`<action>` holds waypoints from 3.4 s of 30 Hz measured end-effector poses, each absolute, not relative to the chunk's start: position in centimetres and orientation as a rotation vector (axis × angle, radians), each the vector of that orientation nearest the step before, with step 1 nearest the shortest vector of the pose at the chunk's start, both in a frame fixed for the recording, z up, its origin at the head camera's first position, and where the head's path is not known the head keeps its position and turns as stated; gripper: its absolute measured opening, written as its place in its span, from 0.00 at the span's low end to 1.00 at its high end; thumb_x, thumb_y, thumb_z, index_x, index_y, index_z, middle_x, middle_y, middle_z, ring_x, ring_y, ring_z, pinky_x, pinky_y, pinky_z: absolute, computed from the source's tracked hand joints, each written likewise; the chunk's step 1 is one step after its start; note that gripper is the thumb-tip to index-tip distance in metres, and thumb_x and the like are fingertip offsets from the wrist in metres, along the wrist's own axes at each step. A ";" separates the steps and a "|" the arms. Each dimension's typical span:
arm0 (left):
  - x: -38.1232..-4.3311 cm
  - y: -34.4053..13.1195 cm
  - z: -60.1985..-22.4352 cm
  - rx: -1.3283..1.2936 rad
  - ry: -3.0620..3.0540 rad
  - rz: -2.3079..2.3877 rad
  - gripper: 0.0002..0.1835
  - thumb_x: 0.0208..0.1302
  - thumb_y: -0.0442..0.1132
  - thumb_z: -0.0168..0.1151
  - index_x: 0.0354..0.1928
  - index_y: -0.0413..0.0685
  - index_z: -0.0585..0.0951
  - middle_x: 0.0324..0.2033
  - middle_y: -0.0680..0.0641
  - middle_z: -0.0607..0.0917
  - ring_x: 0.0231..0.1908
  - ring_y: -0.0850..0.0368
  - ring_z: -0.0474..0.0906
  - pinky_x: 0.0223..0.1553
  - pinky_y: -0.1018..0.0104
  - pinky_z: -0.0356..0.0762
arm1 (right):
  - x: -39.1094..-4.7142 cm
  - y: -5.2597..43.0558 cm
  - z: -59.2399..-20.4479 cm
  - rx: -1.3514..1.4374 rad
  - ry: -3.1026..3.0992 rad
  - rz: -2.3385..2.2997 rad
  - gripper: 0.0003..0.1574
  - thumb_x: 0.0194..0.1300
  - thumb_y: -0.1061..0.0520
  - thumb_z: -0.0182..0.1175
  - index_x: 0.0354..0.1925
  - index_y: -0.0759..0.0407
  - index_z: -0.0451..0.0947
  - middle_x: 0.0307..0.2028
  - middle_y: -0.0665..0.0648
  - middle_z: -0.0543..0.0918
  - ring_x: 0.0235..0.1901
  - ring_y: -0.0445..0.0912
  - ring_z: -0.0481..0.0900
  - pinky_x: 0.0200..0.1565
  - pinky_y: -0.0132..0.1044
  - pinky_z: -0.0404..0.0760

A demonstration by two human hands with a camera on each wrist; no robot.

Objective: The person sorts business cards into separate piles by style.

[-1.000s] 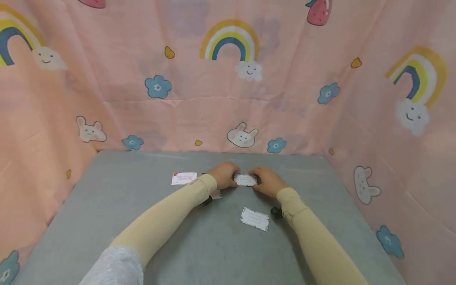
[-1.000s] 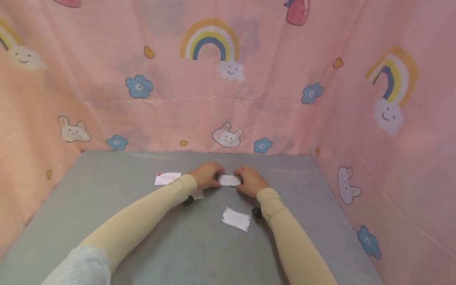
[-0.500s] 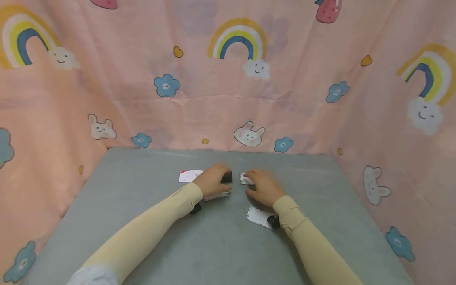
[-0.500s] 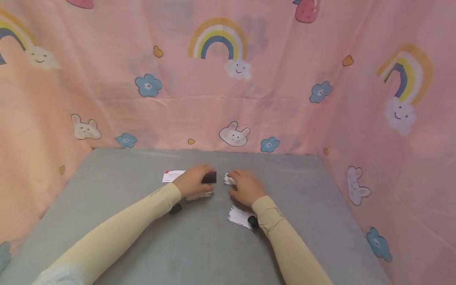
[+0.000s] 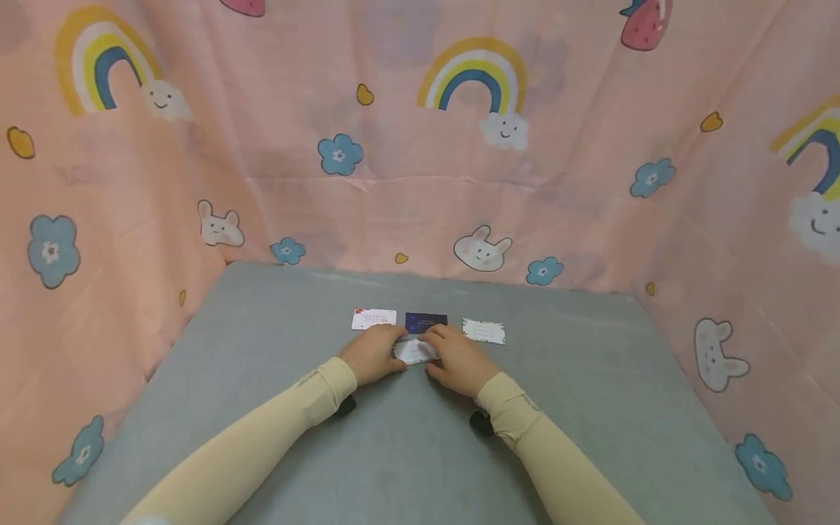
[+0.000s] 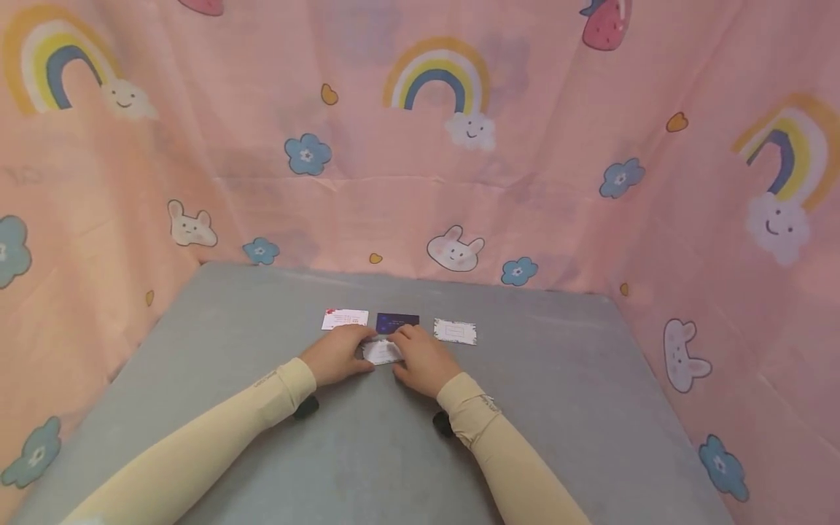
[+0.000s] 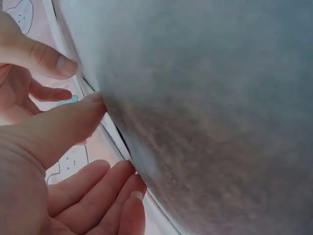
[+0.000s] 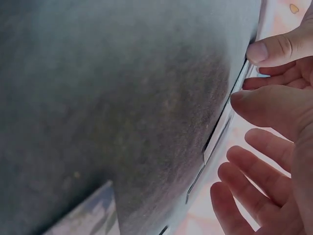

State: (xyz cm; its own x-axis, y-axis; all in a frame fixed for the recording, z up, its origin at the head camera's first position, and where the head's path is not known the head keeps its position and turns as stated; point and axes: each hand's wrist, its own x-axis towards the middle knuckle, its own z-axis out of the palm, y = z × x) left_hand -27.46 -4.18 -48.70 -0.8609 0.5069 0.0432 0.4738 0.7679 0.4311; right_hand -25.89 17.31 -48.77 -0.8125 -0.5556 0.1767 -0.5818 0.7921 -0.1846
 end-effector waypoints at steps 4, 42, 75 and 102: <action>-27.8 -3.5 -48.3 0.850 2.843 0.706 0.31 0.54 0.42 0.77 0.60 0.39 0.80 0.50 0.45 0.87 0.51 0.52 0.83 0.55 0.56 0.80 | -26.0 18.0 -48.9 0.905 -2.870 0.354 0.33 0.59 0.50 0.73 0.61 0.57 0.78 0.57 0.54 0.80 0.57 0.49 0.78 0.59 0.44 0.79; -35.0 9.4 -46.8 0.940 2.799 0.415 0.33 0.56 0.48 0.74 0.64 0.47 0.79 0.58 0.45 0.80 0.57 0.52 0.77 0.60 0.59 0.77 | -31.0 29.7 -47.8 0.636 -3.034 0.527 0.31 0.61 0.58 0.70 0.62 0.61 0.76 0.57 0.61 0.82 0.57 0.55 0.79 0.60 0.53 0.77; -30.4 8.4 -47.8 1.137 2.760 0.544 0.31 0.62 0.53 0.69 0.64 0.47 0.78 0.58 0.46 0.80 0.58 0.53 0.77 0.60 0.60 0.76 | -25.0 30.5 -48.9 0.670 -2.932 0.520 0.34 0.61 0.50 0.70 0.63 0.62 0.75 0.57 0.60 0.80 0.59 0.55 0.76 0.61 0.54 0.76; -24.8 8.1 -49.0 1.386 2.602 0.488 0.30 0.58 0.54 0.73 0.62 0.53 0.80 0.53 0.56 0.83 0.53 0.64 0.78 0.56 0.68 0.77 | -16.6 30.9 -48.7 0.584 -3.032 0.471 0.36 0.54 0.45 0.76 0.59 0.54 0.79 0.52 0.49 0.82 0.52 0.44 0.79 0.55 0.45 0.80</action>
State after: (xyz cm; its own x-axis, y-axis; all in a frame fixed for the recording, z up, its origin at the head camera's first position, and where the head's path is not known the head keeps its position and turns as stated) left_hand -24.85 8.11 -48.97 -0.5604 0.8280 0.0171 0.7780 0.5193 0.3537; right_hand -16.55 30.93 -48.67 -0.9298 -0.3605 0.0739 -0.3660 0.8846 -0.2892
